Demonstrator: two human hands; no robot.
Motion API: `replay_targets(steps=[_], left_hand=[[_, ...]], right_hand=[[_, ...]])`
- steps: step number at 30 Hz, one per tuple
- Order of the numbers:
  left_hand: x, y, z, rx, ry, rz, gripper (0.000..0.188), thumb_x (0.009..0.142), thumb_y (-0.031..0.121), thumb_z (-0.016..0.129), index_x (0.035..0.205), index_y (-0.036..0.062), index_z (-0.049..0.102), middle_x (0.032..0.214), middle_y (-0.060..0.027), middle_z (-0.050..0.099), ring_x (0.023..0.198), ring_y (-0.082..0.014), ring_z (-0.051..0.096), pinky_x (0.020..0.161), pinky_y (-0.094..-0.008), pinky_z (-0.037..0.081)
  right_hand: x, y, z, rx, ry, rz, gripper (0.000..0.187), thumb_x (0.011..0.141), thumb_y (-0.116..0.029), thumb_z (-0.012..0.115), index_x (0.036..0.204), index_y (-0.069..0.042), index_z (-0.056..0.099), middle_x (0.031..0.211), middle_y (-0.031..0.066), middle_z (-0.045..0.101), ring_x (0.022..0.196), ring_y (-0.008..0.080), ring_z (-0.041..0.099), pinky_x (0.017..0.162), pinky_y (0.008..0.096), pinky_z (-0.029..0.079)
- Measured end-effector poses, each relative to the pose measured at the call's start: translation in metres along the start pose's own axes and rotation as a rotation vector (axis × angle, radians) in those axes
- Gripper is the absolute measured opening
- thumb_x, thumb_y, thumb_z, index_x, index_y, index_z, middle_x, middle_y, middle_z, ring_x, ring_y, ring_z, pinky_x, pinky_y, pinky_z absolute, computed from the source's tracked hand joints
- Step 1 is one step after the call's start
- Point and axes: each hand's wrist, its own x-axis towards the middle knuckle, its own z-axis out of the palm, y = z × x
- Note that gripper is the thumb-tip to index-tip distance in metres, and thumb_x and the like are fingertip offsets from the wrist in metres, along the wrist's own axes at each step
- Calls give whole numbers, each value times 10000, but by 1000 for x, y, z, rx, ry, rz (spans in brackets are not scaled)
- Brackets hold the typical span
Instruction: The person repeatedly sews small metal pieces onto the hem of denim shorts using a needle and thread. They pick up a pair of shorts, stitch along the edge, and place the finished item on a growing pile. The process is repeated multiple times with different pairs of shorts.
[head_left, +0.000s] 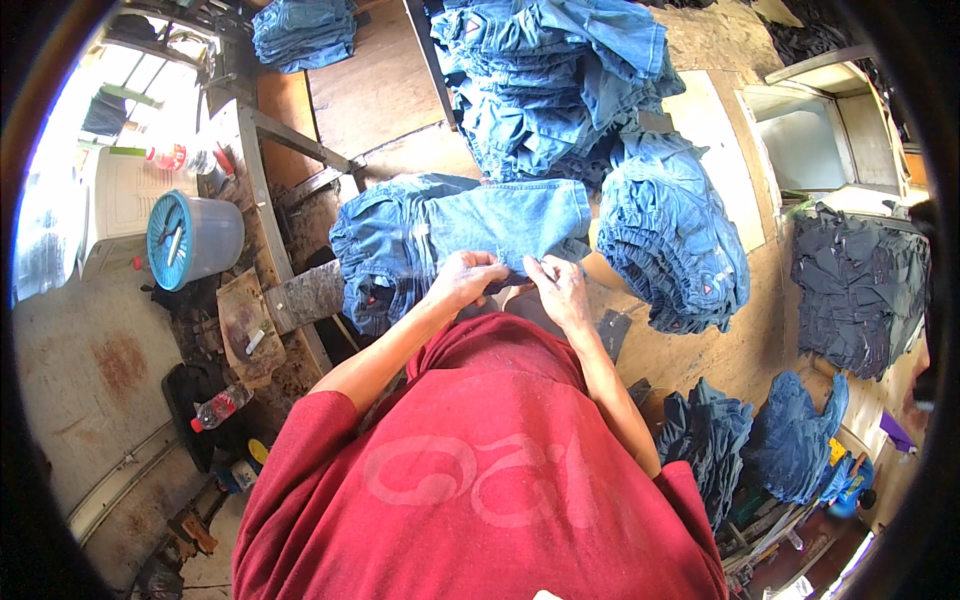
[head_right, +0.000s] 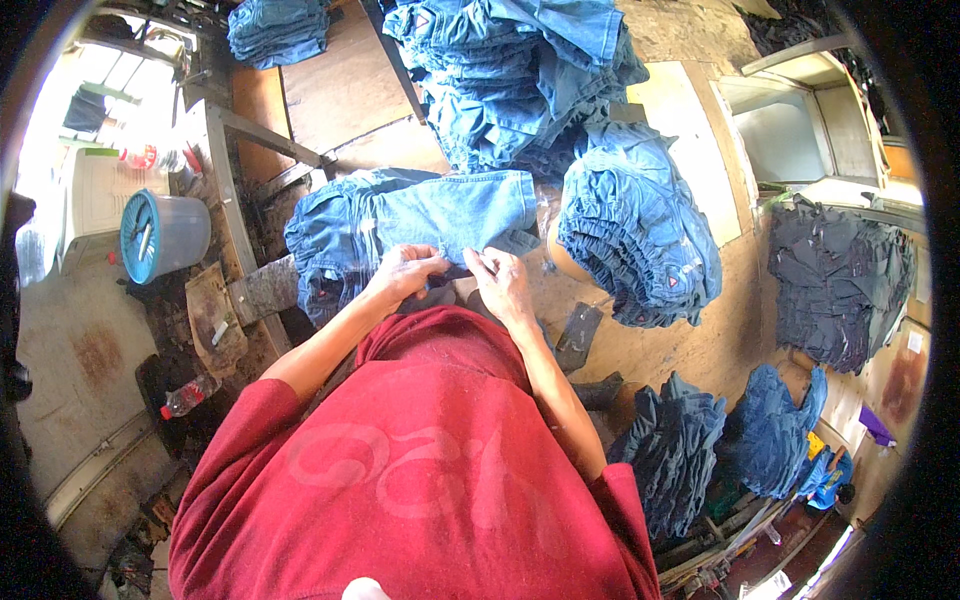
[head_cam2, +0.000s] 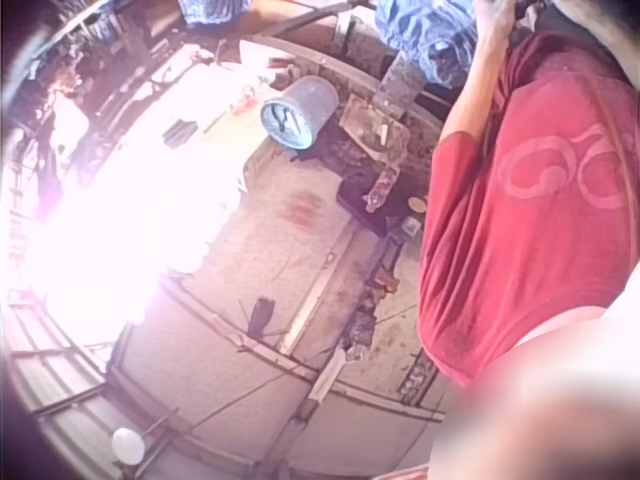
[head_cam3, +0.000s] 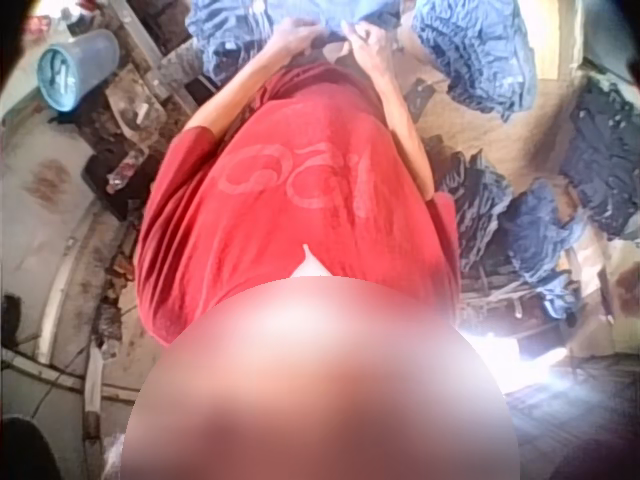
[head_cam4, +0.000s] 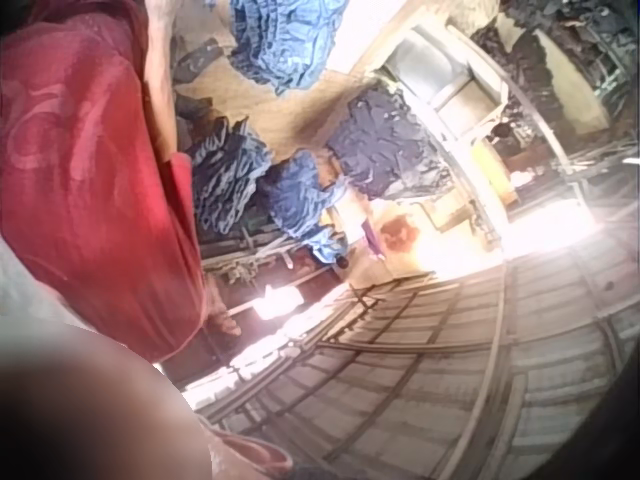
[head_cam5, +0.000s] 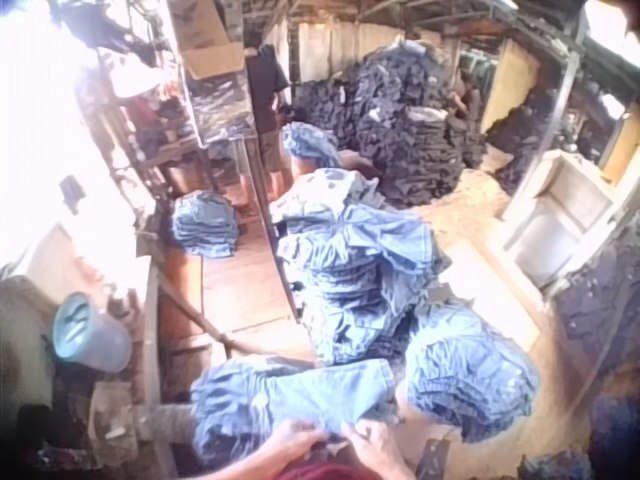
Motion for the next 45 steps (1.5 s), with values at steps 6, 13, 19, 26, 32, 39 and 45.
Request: replay_targets(steps=[6,13,19,26,32,39,45], left_hand=[[-3,7,-4,-107,-34,-16,171,941,232,730,898,67,714,688,23,587,527,-56,474,489,-265,407],[-10,29,-12,268,-75,-19,435,938,180,699,1325,-20,697,868,-41,753,579,-82,521,562,-257,469],[-15,41,-47,406,-344,262,884,876,49,673,1670,49,286,1399,-247,672,711,-98,578,675,-243,530],[-14,23,-52,223,-370,230,965,880,20,692,1702,87,192,1464,-207,641,735,-62,542,660,-220,507],[-6,26,-59,350,-381,339,983,859,-23,662,1705,90,173,1403,-166,693,716,-67,551,646,-226,508],[-5,14,-71,-192,-630,79,1059,838,-36,638,1717,109,66,1490,-185,618,745,-75,592,655,-251,540],[6,5,-78,-197,-670,63,1051,862,-25,644,1718,121,53,1516,-203,587,725,-82,579,644,-255,554]], right_hand=[[-1,2,1,33,6,13,489,1016,-324,719,688,-26,513,619,-9,378,623,83,333,554,344,306],[1,-5,-14,-225,-55,50,396,1027,-311,697,783,-27,569,638,19,457,608,112,408,578,355,380],[-26,-45,-39,-237,57,-121,226,1061,-111,563,1266,-52,489,883,194,733,852,373,755,747,462,572],[-39,-76,-11,-381,46,-300,224,1036,-84,594,1240,-33,516,994,258,723,921,445,725,752,507,578],[-37,-80,7,-519,200,-283,93,1018,-133,645,1084,-70,628,824,167,736,727,358,739,658,463,579],[-53,-87,32,-718,268,-421,144,961,-187,719,1095,-138,706,605,91,674,543,269,698,565,400,562],[-51,-87,43,-724,303,-450,116,956,-171,717,1068,-144,710,592,70,657,515,259,687,546,392,552]])
